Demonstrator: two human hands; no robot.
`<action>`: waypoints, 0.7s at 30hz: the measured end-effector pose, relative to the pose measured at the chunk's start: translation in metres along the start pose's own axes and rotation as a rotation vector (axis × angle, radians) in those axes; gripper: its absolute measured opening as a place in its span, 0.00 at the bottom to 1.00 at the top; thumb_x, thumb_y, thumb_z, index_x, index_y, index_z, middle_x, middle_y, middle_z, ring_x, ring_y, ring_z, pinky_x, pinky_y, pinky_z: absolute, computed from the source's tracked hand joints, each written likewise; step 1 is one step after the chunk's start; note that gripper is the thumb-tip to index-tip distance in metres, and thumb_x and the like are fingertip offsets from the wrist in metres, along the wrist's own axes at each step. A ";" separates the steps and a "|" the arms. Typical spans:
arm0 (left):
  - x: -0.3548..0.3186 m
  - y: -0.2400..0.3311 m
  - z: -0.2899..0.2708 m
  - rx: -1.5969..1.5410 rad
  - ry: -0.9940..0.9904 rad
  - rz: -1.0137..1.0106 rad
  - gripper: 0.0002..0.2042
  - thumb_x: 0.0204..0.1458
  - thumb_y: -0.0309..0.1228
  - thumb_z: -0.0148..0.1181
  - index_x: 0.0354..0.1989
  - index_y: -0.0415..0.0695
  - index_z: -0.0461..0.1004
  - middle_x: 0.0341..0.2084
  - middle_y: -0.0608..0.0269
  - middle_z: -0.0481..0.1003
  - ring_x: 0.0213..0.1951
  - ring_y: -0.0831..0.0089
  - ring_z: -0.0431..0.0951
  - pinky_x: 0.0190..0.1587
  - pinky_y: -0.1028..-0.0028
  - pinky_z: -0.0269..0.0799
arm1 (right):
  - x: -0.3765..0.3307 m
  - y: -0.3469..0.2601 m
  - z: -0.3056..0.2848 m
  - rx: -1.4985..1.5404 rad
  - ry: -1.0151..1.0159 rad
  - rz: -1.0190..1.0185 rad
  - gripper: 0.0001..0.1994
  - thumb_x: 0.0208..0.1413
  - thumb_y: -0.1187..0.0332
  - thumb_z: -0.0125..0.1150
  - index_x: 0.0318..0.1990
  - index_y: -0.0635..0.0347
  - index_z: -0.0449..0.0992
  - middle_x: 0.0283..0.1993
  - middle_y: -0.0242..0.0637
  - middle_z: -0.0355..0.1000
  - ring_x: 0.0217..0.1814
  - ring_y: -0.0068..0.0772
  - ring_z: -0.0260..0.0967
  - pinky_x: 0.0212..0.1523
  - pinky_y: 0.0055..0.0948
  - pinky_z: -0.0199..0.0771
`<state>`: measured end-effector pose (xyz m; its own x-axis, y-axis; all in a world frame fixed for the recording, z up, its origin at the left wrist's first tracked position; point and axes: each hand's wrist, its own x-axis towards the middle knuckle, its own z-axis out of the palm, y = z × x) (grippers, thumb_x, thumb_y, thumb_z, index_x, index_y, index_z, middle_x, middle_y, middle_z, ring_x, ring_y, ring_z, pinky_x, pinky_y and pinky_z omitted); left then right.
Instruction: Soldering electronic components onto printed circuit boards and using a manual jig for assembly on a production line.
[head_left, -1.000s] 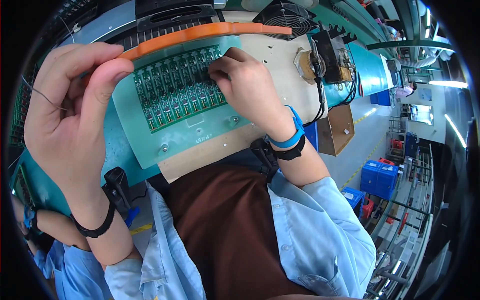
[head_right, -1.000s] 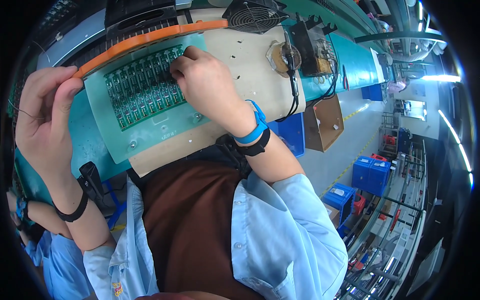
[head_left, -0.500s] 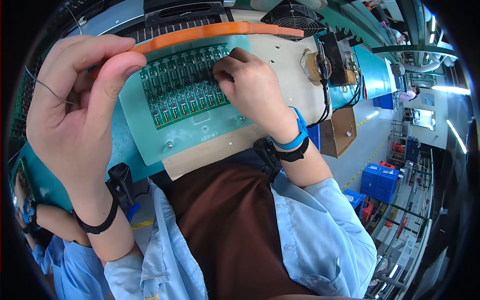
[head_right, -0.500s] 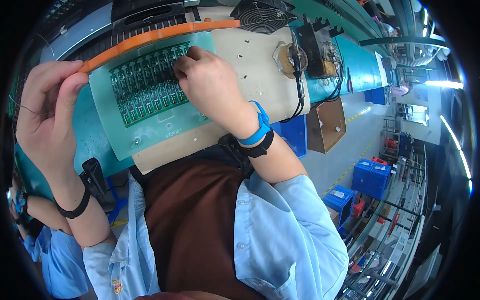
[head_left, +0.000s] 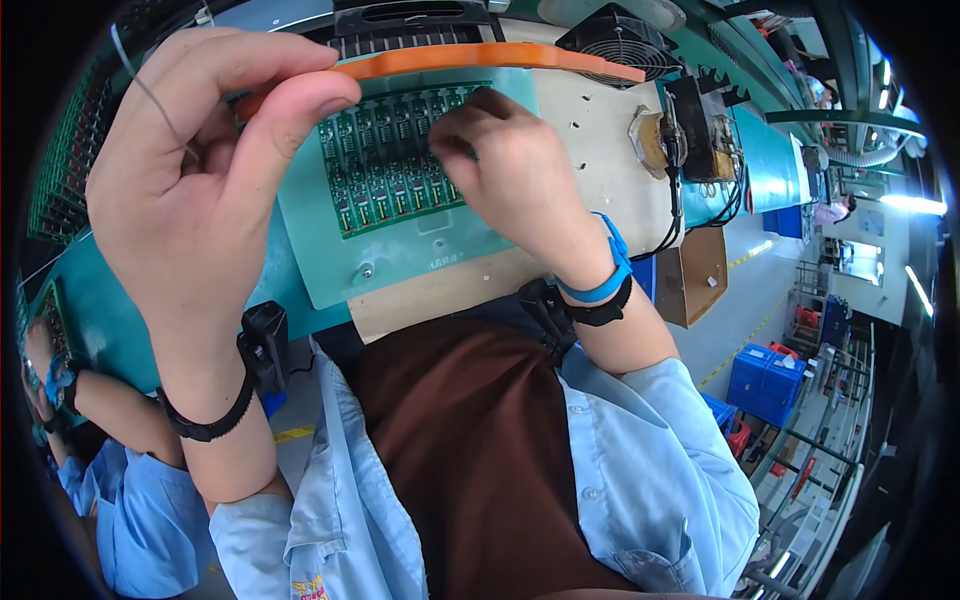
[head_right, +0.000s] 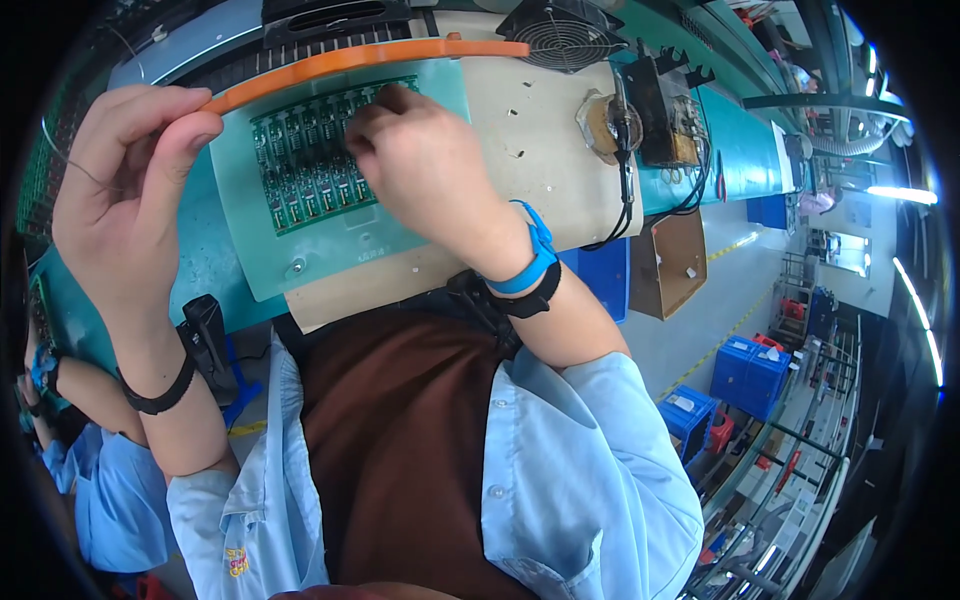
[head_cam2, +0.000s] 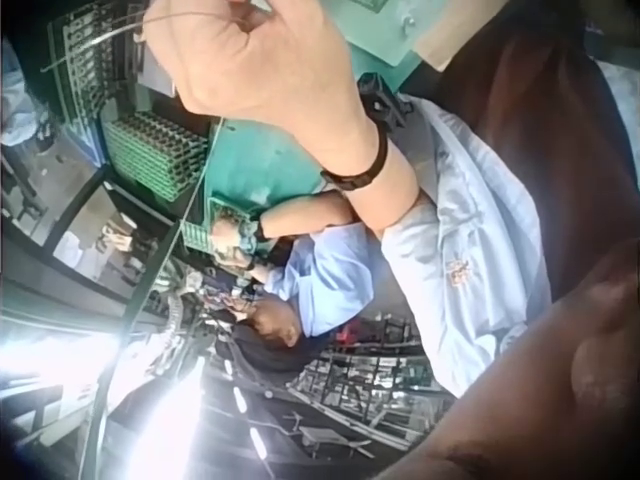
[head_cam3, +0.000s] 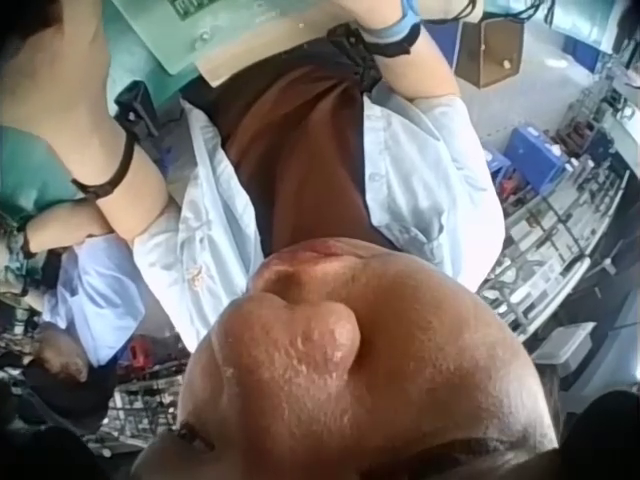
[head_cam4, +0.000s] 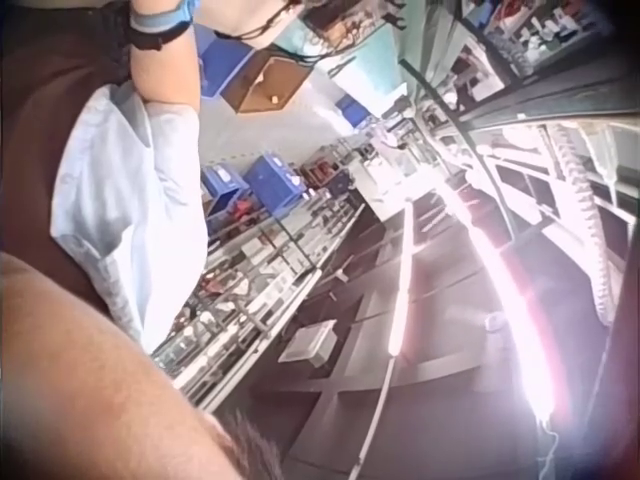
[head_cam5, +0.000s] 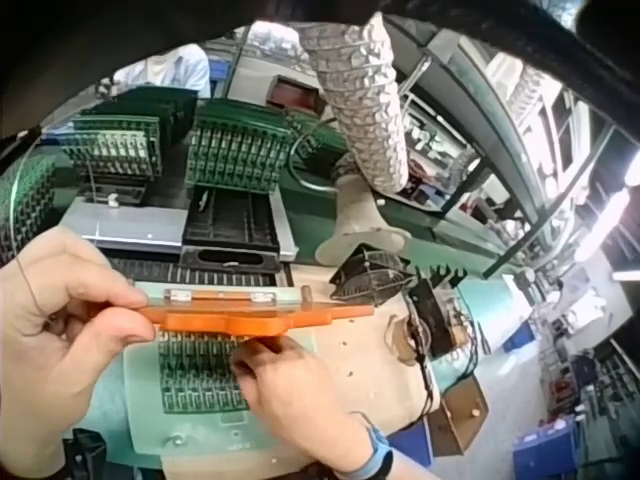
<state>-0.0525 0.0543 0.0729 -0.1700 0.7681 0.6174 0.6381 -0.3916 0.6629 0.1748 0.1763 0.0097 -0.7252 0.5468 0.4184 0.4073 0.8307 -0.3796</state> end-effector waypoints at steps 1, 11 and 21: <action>-0.001 0.002 0.000 0.013 0.005 0.004 0.09 0.59 0.15 0.66 0.47 0.32 0.80 0.44 0.59 0.77 0.44 0.75 0.81 0.47 0.80 0.77 | 0.002 -0.005 0.004 0.039 -0.002 -0.031 0.03 0.52 0.72 0.67 0.34 0.55 0.81 0.36 0.39 0.75 0.38 0.48 0.77 0.38 0.42 0.79; 0.001 0.016 0.006 0.030 0.024 0.031 0.08 0.57 0.18 0.70 0.44 0.34 0.82 0.42 0.61 0.78 0.39 0.80 0.81 0.39 0.84 0.75 | 0.013 -0.020 0.028 -0.011 -0.039 -0.102 0.03 0.53 0.71 0.68 0.34 0.56 0.80 0.34 0.38 0.75 0.38 0.47 0.77 0.39 0.42 0.79; 0.005 0.009 0.007 0.017 0.065 0.066 0.08 0.54 0.22 0.73 0.41 0.37 0.84 0.37 0.67 0.79 0.31 0.87 0.76 0.29 0.87 0.63 | 0.018 -0.018 0.031 0.031 -0.072 -0.099 0.05 0.52 0.72 0.69 0.33 0.57 0.78 0.33 0.38 0.75 0.37 0.45 0.76 0.37 0.41 0.78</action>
<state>-0.0421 0.0581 0.0786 -0.1750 0.7065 0.6857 0.6621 -0.4310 0.6131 0.1377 0.1677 -0.0015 -0.7994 0.4521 0.3956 0.3147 0.8761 -0.3652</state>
